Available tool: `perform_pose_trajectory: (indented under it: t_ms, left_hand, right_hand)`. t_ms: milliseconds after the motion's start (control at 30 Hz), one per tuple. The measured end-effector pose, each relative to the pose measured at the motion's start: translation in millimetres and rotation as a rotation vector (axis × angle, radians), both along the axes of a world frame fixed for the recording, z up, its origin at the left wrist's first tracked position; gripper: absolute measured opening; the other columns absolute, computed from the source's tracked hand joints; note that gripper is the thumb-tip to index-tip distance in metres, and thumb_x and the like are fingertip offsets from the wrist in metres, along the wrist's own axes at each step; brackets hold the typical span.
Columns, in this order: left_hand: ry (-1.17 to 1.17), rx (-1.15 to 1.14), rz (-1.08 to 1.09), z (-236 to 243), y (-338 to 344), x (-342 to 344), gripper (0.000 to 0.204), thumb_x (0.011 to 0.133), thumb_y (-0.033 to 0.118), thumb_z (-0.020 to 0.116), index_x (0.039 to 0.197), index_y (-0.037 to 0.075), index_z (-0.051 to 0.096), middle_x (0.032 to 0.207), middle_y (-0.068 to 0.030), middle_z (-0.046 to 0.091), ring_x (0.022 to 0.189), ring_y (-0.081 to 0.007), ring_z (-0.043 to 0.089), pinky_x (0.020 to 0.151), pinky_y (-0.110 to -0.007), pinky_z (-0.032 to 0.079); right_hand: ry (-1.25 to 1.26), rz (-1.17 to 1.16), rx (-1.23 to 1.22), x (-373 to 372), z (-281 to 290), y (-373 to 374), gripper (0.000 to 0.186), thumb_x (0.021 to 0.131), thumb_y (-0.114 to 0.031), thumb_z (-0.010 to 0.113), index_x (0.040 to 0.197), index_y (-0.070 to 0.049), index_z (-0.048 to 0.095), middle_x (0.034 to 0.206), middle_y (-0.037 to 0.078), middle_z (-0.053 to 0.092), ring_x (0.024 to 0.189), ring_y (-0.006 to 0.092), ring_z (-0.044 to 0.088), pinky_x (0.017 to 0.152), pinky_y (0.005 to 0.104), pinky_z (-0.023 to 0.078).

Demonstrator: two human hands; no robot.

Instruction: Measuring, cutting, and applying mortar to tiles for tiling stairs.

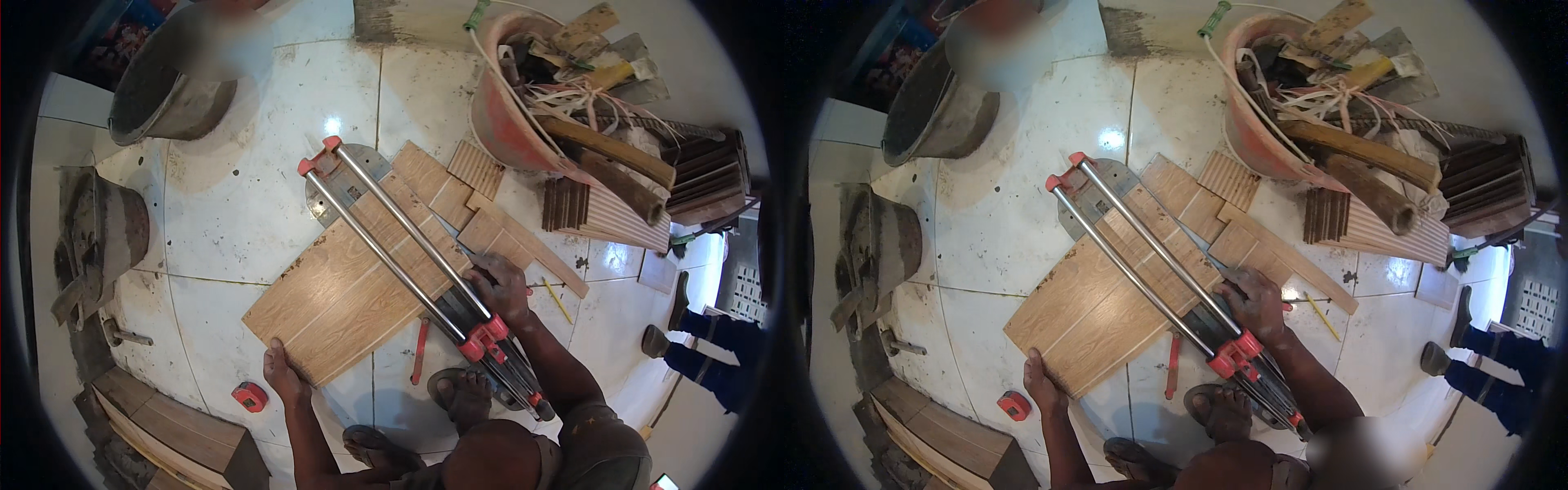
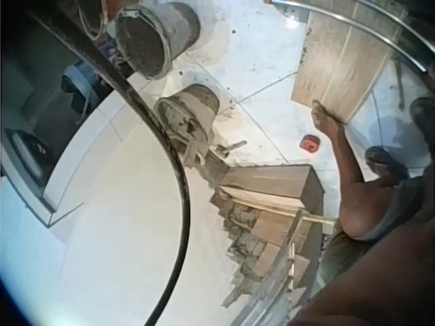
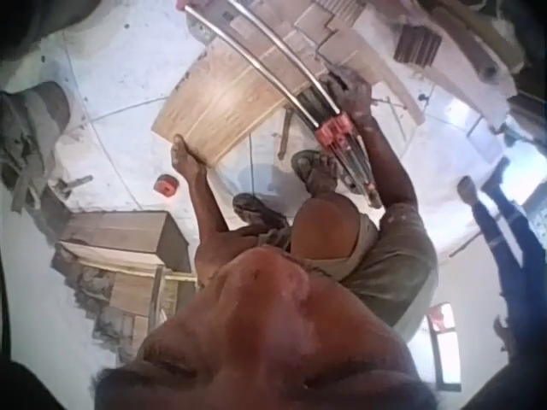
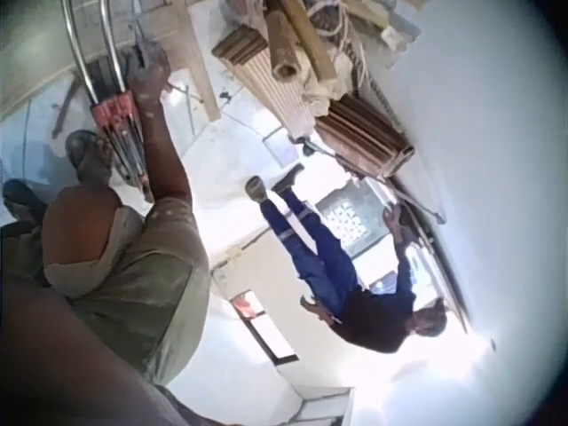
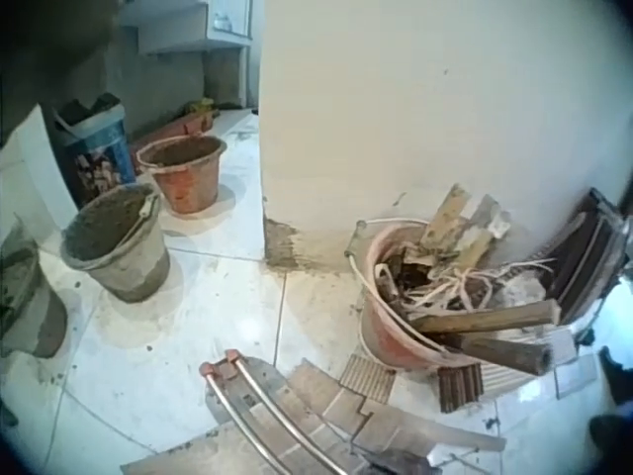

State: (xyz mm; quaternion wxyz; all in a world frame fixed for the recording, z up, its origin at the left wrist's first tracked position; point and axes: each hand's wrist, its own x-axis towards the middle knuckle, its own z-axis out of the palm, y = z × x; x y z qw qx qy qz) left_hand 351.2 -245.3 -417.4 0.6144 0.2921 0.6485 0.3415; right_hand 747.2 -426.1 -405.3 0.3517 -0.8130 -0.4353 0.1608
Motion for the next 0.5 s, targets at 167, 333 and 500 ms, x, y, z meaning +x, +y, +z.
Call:
perform_pose_trajectory:
  t_ms: [167, 333, 500]
  left_hand:
    - [-0.024, 0.05, 0.047, 0.2, -0.4, 0.6, 0.031, 0.098, 0.028, 0.074, 0.104, 0.002, 0.058, 0.1, -0.01, 0.07, 0.086, -0.017, 0.066, 0.08, -0.033, 0.054]
    - [-0.04, 0.04, 0.016, -1.1, 1.9, -0.7, 0.029, 0.097, 0.026, 0.075, 0.105, 0.002, 0.058, 0.1, -0.009, 0.069, 0.088, -0.0169, 0.066, 0.082, -0.032, 0.054]
    - [-0.102, -0.002, -0.062, 4.3, 3.5, -0.8, 0.032, 0.097, 0.026, 0.076, 0.108, 0.002, 0.058, 0.104, -0.0094, 0.069, 0.09, -0.0174, 0.066, 0.084, -0.034, 0.055]
  right_hand:
    - [0.01, -0.003, 0.004, -2.2, 3.1, 0.6, 0.028, 0.087, -0.018, 0.079, 0.111, -0.004, 0.074, 0.1, 0.017, 0.073, 0.089, 0.0342, 0.072, 0.08, 0.0397, 0.058]
    - [0.017, -0.034, 0.006, -1.1, 0.6, -2.6, 0.026, 0.088, -0.021, 0.078, 0.11, -0.006, 0.075, 0.097, 0.015, 0.073, 0.089, 0.0325, 0.072, 0.08, 0.04, 0.057]
    - [0.004, -0.02, -0.002, 4.0, -0.5, -6.5, 0.028, 0.088, -0.019, 0.077, 0.111, -0.004, 0.074, 0.092, 0.014, 0.07, 0.083, 0.0309, 0.07, 0.076, 0.0381, 0.055]
